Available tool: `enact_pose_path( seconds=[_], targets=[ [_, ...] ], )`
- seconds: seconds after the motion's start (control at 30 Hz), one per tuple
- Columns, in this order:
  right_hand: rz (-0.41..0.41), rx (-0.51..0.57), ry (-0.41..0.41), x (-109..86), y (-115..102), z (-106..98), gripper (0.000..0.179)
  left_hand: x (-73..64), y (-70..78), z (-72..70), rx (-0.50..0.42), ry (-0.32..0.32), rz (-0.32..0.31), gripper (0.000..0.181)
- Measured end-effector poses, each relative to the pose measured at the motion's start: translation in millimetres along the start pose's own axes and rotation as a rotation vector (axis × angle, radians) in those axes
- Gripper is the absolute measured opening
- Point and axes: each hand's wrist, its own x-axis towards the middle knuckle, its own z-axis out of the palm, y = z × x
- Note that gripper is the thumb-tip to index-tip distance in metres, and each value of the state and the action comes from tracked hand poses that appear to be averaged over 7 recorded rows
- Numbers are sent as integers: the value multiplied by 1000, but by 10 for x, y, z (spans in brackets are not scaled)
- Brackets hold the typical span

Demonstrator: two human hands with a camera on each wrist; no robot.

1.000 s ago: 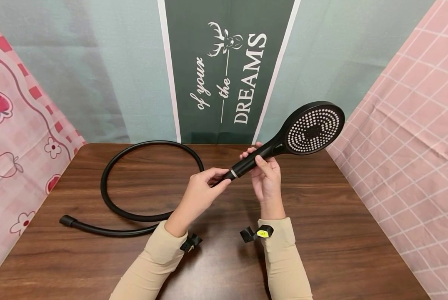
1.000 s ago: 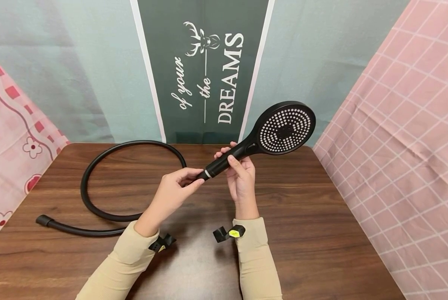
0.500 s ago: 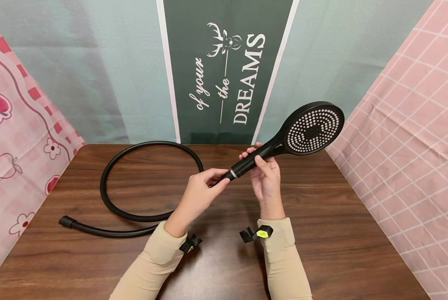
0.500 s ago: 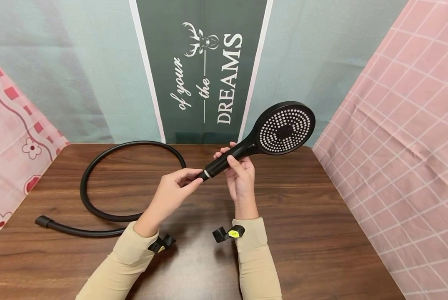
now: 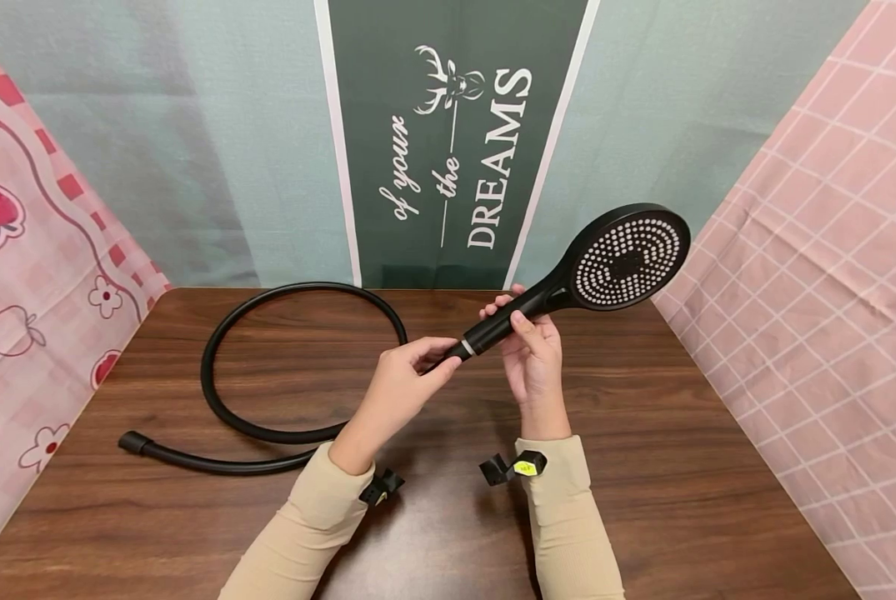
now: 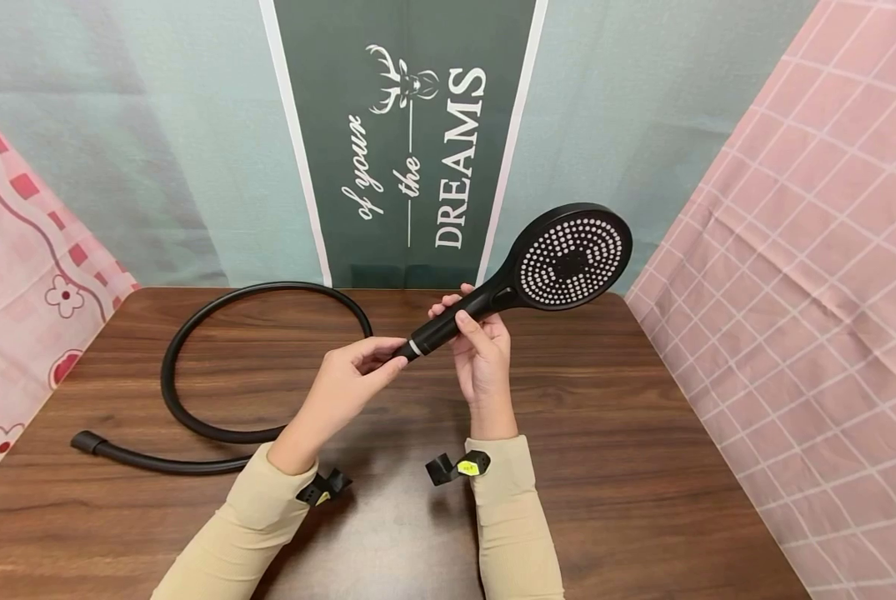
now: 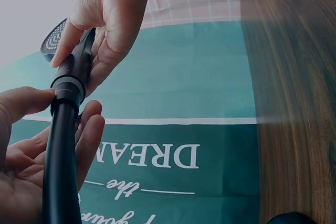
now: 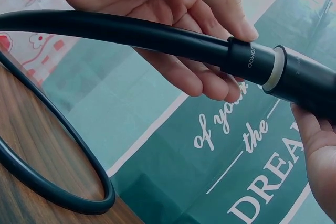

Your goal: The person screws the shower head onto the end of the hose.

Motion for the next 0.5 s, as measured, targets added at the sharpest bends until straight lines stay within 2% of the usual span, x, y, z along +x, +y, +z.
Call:
enact_pose_path(
  seconds=[0.5],
  targets=[
    [5,20,-6,-3,-4,-6,23,-3,7,4,17,-10,10,23]
  ],
)
